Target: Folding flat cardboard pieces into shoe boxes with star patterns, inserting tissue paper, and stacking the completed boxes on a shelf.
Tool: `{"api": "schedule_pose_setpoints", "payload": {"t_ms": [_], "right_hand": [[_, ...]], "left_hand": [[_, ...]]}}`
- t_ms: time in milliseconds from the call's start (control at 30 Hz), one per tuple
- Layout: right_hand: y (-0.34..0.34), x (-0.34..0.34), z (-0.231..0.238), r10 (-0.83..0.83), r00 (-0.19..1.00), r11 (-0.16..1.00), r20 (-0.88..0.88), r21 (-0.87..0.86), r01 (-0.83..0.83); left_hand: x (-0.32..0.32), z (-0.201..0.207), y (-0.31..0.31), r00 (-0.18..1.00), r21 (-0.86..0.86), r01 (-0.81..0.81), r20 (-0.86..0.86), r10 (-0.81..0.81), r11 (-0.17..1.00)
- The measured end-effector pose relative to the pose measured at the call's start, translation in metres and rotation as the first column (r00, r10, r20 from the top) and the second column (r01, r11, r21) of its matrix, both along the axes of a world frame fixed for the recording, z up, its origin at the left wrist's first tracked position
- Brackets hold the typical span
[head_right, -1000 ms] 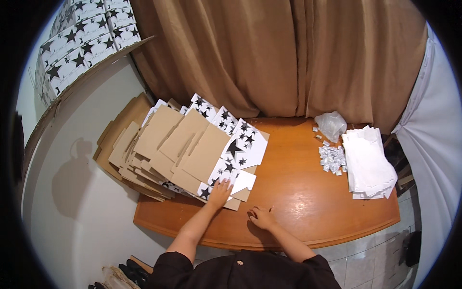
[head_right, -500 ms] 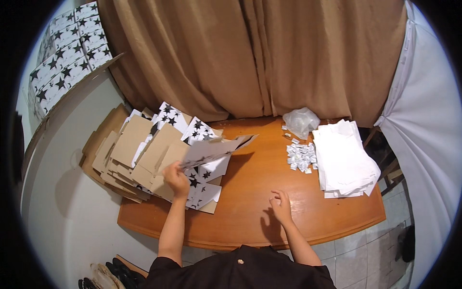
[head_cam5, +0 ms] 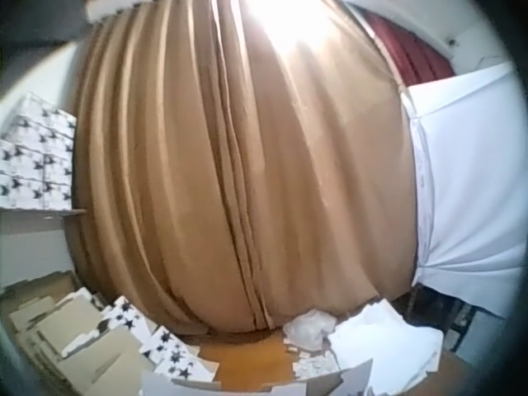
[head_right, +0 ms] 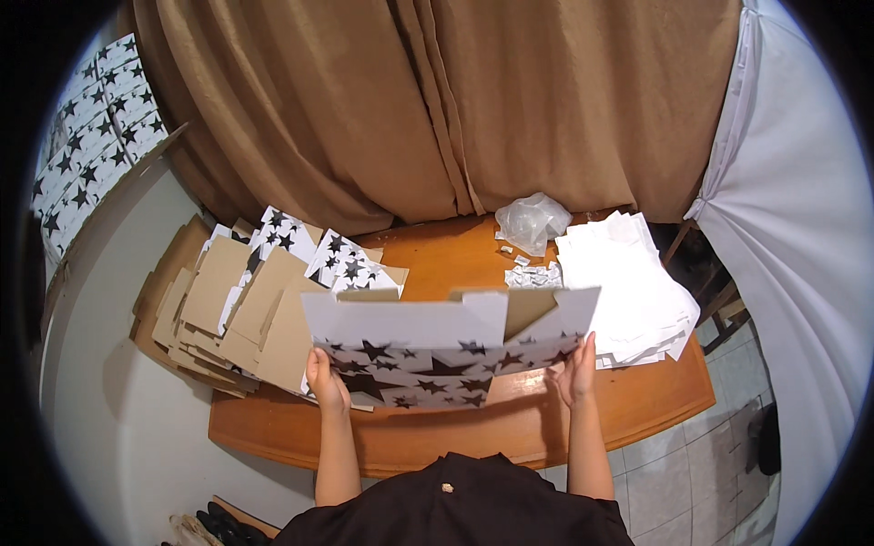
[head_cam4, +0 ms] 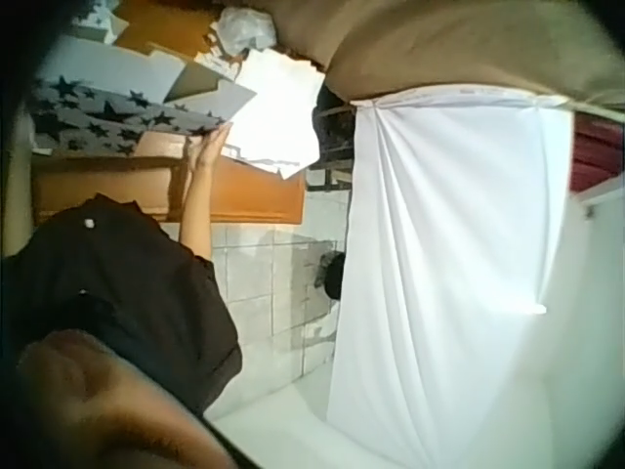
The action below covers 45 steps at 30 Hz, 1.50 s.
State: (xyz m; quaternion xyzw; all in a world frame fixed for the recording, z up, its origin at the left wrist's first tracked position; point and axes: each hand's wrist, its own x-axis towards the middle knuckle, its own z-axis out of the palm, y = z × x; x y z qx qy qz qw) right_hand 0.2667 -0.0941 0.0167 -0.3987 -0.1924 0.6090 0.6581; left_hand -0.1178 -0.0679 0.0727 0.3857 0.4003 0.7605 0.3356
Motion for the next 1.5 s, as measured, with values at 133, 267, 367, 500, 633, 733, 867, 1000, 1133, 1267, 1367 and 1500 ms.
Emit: {"api": "schedule_pose_setpoints", "payload": {"t_ms": [133,267,367,500,633,733,867,1000,1133,1267,1367,1500], "right_hand": [[0.006,-0.008,0.007,-0.183,0.982,0.982,-0.045,0.038,0.185],[0.008,-0.020,-0.004,-0.252,0.966,0.964,0.053,0.108,0.245],[0.019,-0.032,-0.025,-0.307,0.951,0.943,0.015,0.138,0.303],[0.020,-0.039,-0.010,-0.295,0.955,0.955,-0.004,-0.025,0.295],[0.030,-0.026,-0.031,-0.266,0.962,0.964,0.060,0.017,0.265],[0.033,-0.027,-0.029,-0.281,0.956,0.960,0.091,0.039,0.278],[0.039,-0.014,-0.044,-0.174,0.949,0.983,0.262,0.106,0.151],[0.041,-0.016,-0.045,-0.295,0.903,0.955,0.311,0.060,0.291],[0.039,-0.019,-0.041,-0.283,0.850,0.947,0.445,-0.009,0.321],[0.052,-0.017,-0.072,0.057,0.873,0.961,0.485,-0.263,0.084],[0.051,0.002,-0.133,0.195,0.738,0.910,0.645,-0.399,0.108],[0.043,-0.014,-0.122,0.299,0.273,0.906,0.914,-0.362,0.219]], "left_hand": [[0.010,0.000,0.004,0.918,0.019,0.109,0.383,-0.107,0.994],[-0.008,-0.041,0.014,0.836,0.065,0.469,0.288,-0.466,0.881],[-0.002,-0.071,0.035,0.929,-0.186,0.369,0.113,-0.353,0.911],[0.024,-0.021,0.035,0.813,-0.194,0.560,0.311,-0.491,0.805],[0.006,-0.026,0.042,0.756,-0.425,0.655,0.362,-0.546,0.625],[0.013,-0.028,0.038,0.795,-0.601,0.592,0.325,-0.512,0.537],[0.024,-0.037,0.042,0.725,-0.548,0.689,0.532,-0.437,0.474],[0.021,-0.068,0.043,0.497,-0.296,0.853,0.715,-0.492,0.431],[0.061,-0.031,0.040,0.888,-0.491,0.461,0.243,-0.391,0.740],[-0.003,-0.130,0.064,0.459,-0.195,0.885,0.516,-0.723,0.423],[0.000,-0.177,0.054,0.854,-0.765,0.462,0.246,-0.459,0.449],[-0.022,-0.228,0.044,0.815,-0.774,0.068,-0.321,-0.483,0.630]]}}
